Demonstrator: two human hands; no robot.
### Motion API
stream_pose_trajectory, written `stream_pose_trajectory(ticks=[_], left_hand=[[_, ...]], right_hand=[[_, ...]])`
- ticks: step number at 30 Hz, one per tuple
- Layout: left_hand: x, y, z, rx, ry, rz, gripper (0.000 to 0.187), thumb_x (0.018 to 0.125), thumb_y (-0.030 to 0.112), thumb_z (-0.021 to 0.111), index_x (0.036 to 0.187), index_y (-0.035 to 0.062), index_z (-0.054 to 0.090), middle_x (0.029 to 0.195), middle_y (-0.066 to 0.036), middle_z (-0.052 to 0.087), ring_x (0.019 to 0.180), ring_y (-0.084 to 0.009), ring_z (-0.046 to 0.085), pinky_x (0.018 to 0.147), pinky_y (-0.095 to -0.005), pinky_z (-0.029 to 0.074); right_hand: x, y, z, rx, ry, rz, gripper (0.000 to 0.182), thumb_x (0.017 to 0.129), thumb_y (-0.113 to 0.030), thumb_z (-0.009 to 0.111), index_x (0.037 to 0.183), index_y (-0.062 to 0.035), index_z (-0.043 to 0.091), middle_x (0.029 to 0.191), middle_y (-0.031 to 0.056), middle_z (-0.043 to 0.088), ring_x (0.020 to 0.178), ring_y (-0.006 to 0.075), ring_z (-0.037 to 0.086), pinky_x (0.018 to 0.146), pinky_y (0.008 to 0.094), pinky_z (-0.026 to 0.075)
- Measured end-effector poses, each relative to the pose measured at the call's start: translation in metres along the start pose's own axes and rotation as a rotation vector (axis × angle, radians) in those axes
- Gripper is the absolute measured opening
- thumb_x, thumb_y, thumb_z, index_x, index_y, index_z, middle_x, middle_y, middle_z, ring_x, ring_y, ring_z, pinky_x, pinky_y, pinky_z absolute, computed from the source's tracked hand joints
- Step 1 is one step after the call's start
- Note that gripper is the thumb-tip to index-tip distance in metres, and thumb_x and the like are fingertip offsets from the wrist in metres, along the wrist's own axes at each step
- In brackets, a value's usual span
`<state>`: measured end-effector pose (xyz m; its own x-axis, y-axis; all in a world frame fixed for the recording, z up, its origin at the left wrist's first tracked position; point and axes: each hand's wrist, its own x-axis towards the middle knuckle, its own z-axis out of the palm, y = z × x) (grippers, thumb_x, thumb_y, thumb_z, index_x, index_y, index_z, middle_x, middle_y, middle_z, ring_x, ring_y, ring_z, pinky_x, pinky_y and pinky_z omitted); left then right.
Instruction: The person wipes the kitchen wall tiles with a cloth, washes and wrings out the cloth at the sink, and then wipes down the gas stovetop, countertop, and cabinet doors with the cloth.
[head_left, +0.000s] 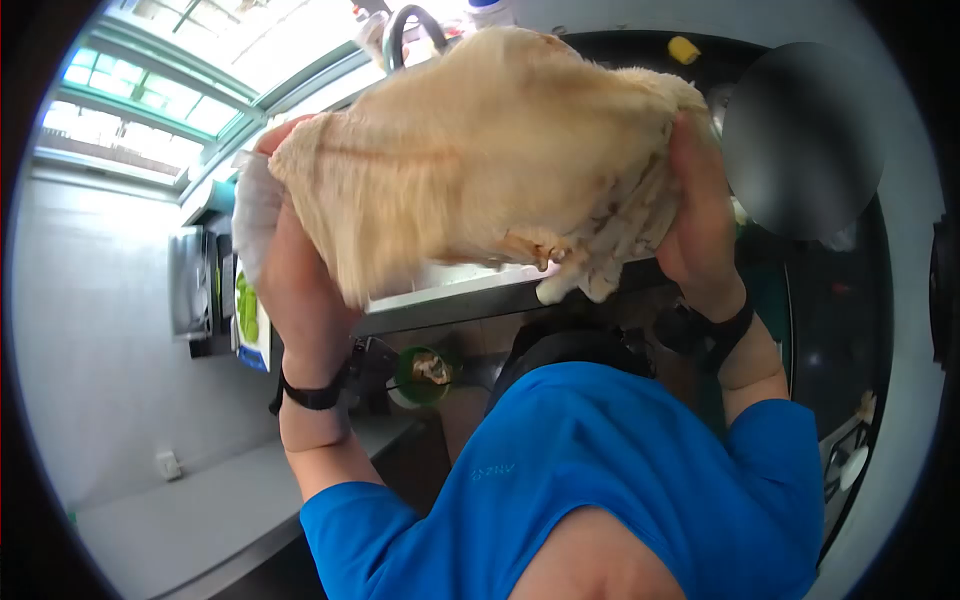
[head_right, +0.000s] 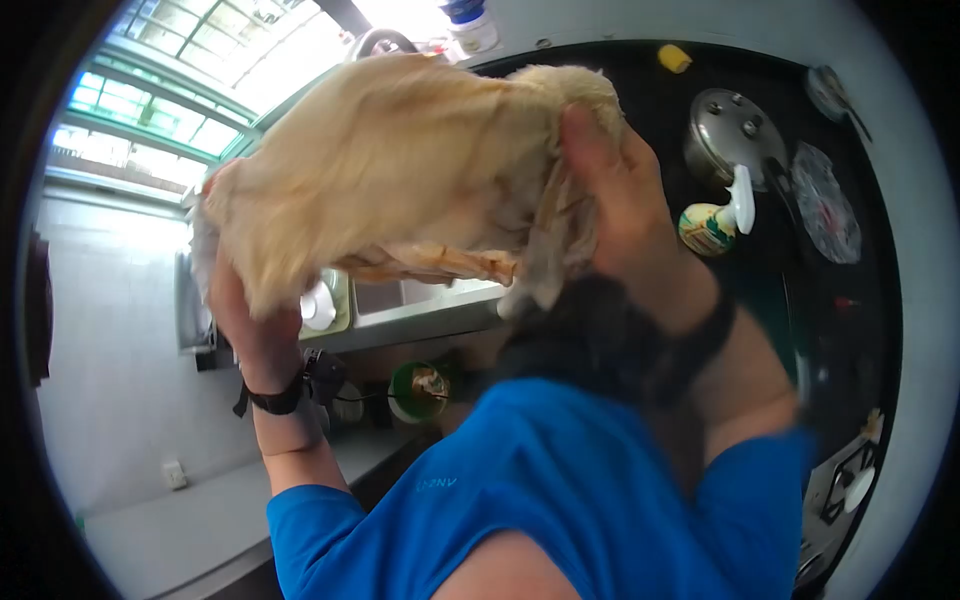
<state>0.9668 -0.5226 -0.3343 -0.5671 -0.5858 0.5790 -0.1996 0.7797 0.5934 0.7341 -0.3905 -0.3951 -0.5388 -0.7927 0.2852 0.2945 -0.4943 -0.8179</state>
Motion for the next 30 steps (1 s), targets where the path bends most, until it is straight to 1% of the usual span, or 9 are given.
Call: stream_pose_trajectory(ticks=[1, 2, 3, 5, 9, 15, 18, 21, 30], left_hand=[[-0.006, -0.022, -0.004, 0.295, 0.005, -0.01, 0.032, 0.098, 0.012, 0.055, 0.127, -0.0022, 0.055, 0.116, -0.011, 0.065, 0.106, -0.0187, 0.062, 0.091, -0.0289, 0.049], [-0.006, -0.037, 0.002, -0.335, 0.046, -0.248, 0.033, 0.098, 0.011, 0.054, 0.129, -0.0021, 0.055, 0.117, -0.01, 0.064, 0.108, -0.0186, 0.062, 0.092, -0.0294, 0.049], [-0.006, -0.048, 0.008, -0.968, 0.052, -0.498, 0.034, 0.099, 0.011, 0.052, 0.13, -0.002, 0.055, 0.119, -0.009, 0.064, 0.11, -0.0185, 0.061, 0.093, -0.0298, 0.049], [-0.014, -0.068, 0.012, -0.936, 0.054, -0.666, 0.036, 0.101, 0.017, 0.045, 0.13, -0.004, 0.054, 0.125, -0.012, 0.062, 0.112, -0.0206, 0.062, 0.095, -0.0343, 0.05], [-0.017, -0.064, 0.016, -1.107, -0.23, -0.642, 0.042, 0.103, 0.022, 0.041, 0.14, 0.0015, 0.046, 0.131, -0.012, 0.06, 0.117, -0.0219, 0.06, 0.101, -0.0373, 0.048], [-0.051, 0.008, 0.1, -1.174, -0.764, -0.666, 0.048, 0.098, 0.015, 0.053, 0.143, 0.0016, 0.044, 0.133, -0.011, 0.058, 0.12, -0.0227, 0.057, 0.103, -0.0371, 0.045], [-0.101, 0.052, 0.16, -1.047, -1.17, -0.704, 0.044, 0.095, 0.012, 0.052, 0.137, -0.0001, 0.049, 0.129, -0.012, 0.059, 0.116, -0.023, 0.059, 0.102, -0.0373, 0.047], [-0.154, 0.053, 0.227, -1.206, -1.392, -0.985, 0.042, 0.094, 0.011, 0.051, 0.135, 0.0025, 0.05, 0.127, -0.011, 0.06, 0.115, -0.0258, 0.061, 0.099, -0.0397, 0.049], [-0.296, 0.217, 0.326, -0.96, -1.495, -0.298, 0.044, 0.094, 0.008, 0.05, 0.137, 0.0017, 0.044, 0.125, -0.011, 0.056, 0.111, -0.0206, 0.057, 0.094, -0.0319, 0.047]], right_hand=[[0.002, 0.003, -0.021, 0.181, -0.191, 0.114, 0.037, 0.103, -0.026, 0.05, 0.127, 0.0015, 0.055, 0.112, 0.0122, 0.068, 0.097, 0.0175, 0.065, 0.085, 0.0311, 0.051], [-0.003, 0.005, -0.036, 0.357, -0.375, 0.224, 0.039, 0.103, -0.028, 0.051, 0.13, 0.0004, 0.055, 0.118, 0.0108, 0.066, 0.114, 0.0195, 0.062, 0.102, 0.0331, 0.046], [-0.015, 0.005, -0.032, 0.335, -0.338, 0.192, 0.039, 0.103, -0.028, 0.051, 0.13, 0.0004, 0.055, 0.118, 0.0108, 0.066, 0.114, 0.0195, 0.062, 0.102, 0.0331, 0.046], [-0.04, 0.006, -0.017, -0.271, -0.019, 0.081, 0.035, 0.103, -0.029, 0.053, 0.119, 0.0018, 0.06, 0.098, 0.0096, 0.07, 0.087, 0.0118, 0.066, 0.074, 0.0281, 0.055], [-0.075, 0.017, -0.043, -0.893, 0.216, 0.034, 0.032, 0.101, -0.031, 0.056, 0.11, -0.0022, 0.066, 0.096, 0.0054, 0.07, 0.089, 0.0109, 0.062, 0.077, 0.029, 0.051], [-0.184, 0.062, -0.043, 0.564, 0.451, 0.326, 0.07, 0.094, -0.068, 0.044, 0.137, -0.0136, 0.053, 0.123, 0.0082, 0.062, 0.12, 0.0204, 0.057, 0.098, 0.048, 0.048], [-0.228, 0.052, -0.035, 0.771, 0.281, 0.219, 0.072, 0.087, -0.076, 0.05, 0.125, -0.0164, 0.064, 0.11, 0.0026, 0.067, 0.106, 0.0183, 0.062, 0.087, 0.0475, 0.051], [-0.267, 0.056, -0.053, 0.69, 0.631, 0.162, 0.053, 0.096, -0.06, 0.052, 0.12, -0.0135, 0.061, 0.107, 0.0023, 0.066, 0.094, 0.0137, 0.063, 0.083, 0.0359, 0.052], [-0.424, -0.003, -0.16, 0.228, 1.239, -0.084, 0.039, 0.1, -0.043, 0.053, 0.116, -0.0079, 0.063, 0.103, 0.0032, 0.066, 0.093, 0.0138, 0.063, 0.081, 0.031, 0.051]])
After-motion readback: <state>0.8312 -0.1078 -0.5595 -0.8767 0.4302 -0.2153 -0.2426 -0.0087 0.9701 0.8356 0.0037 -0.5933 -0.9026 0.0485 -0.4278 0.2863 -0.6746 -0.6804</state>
